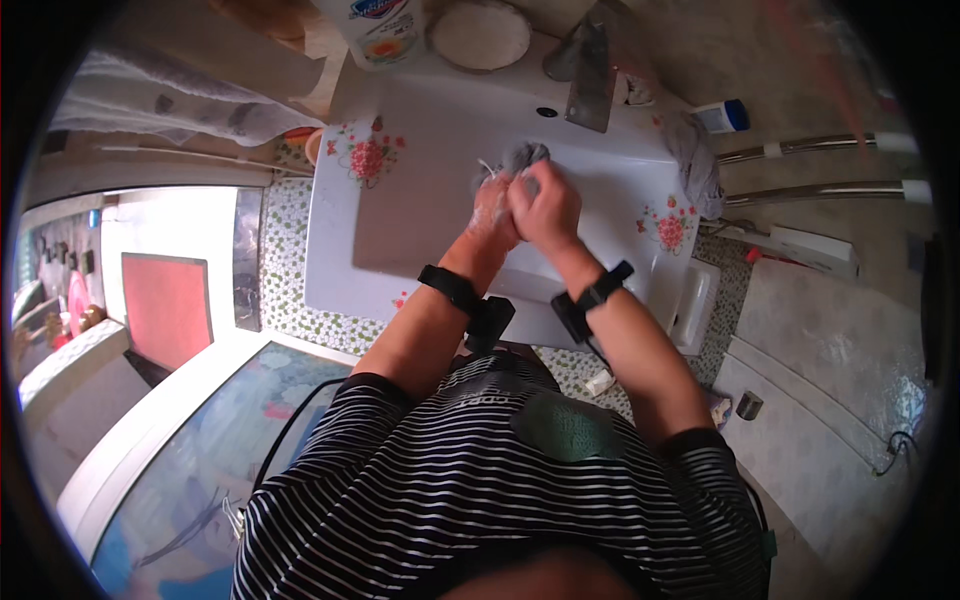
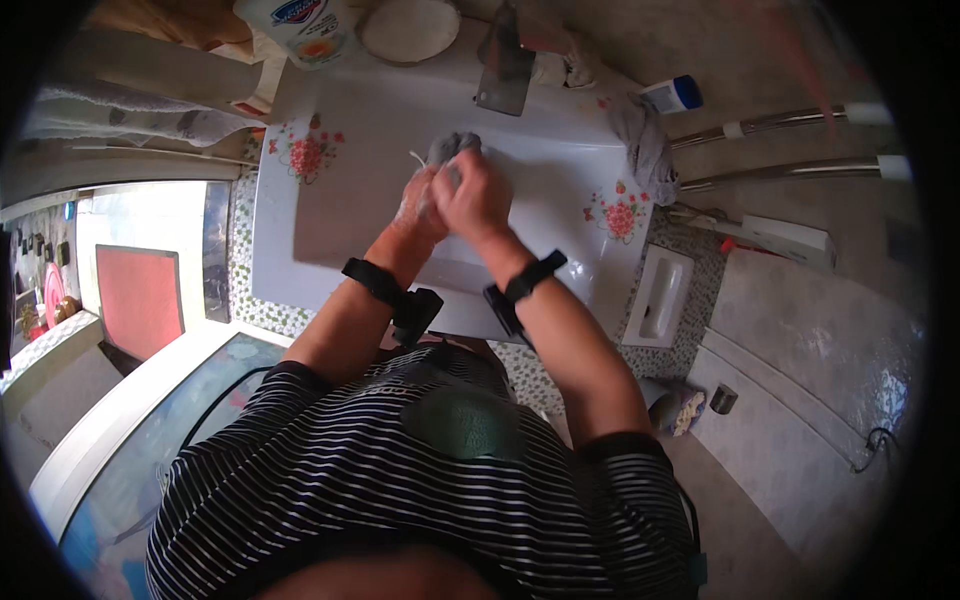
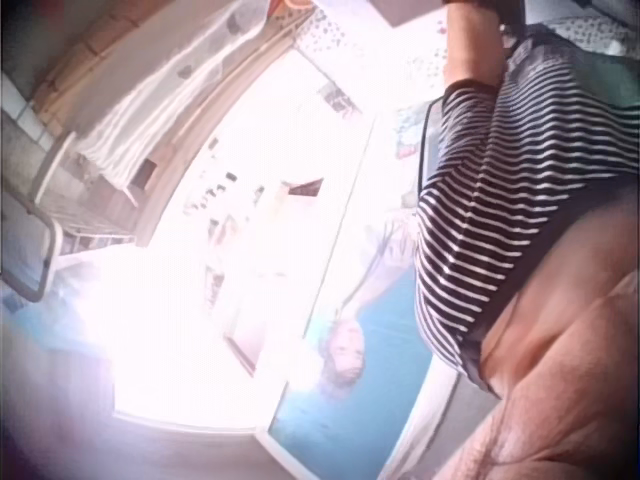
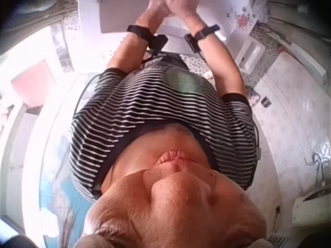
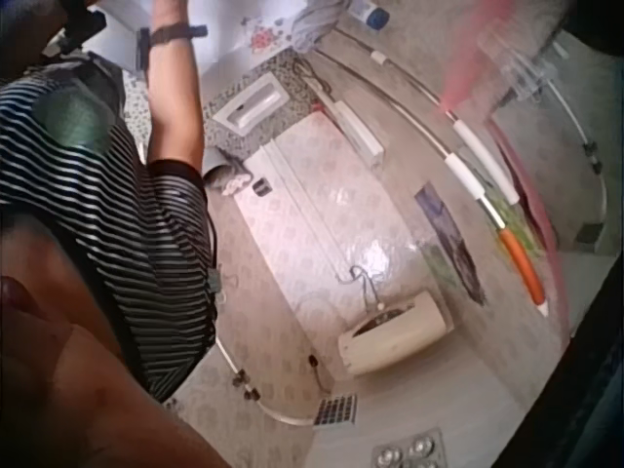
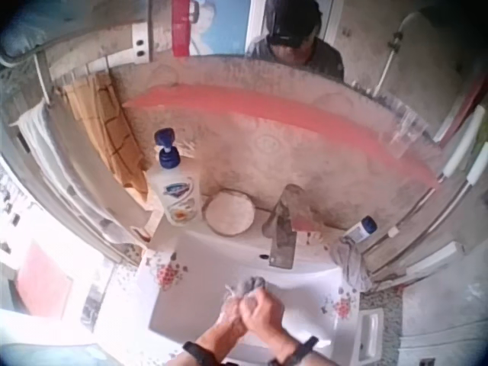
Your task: The person washes a gray cloth by hand in a bathroom sink, wringing and rinsing it repeatedly. They then transfer the cloth to a white bucket on the floor, agitate it in water, and return it to the sink for further wringing and rinsing.
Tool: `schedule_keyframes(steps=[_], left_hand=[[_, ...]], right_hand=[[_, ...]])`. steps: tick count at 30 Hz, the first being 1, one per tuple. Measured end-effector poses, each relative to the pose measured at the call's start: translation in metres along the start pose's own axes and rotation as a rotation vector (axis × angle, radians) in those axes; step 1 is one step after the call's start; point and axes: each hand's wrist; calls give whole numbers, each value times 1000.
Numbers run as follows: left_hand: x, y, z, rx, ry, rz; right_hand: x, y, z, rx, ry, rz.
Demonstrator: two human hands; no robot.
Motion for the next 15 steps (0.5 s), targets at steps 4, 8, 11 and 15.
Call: schedule_keyframes(steps=[4, 8, 11, 15], left_hand=[[-18, -10, -6, -221, -34, -323], [-30, -18, -4, -164, -150, -293], [-40, -16, -5, 108, 969, 41], [-34, -21, -15, 258, 1263, 195]], right_hand=[[-23, 15, 16, 1, -73, 270], [20, -30, -2, 90, 89, 206], [33, -46, 7, -4, 86, -7], [-46, 22, 25, -47, -117, 381]])
Point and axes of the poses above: each hand's wrist, its own y-axis towards the middle knuckle, its own z-axis out of the palm, x = y × z, and after that the axes turned 1 degree about y, right-handed
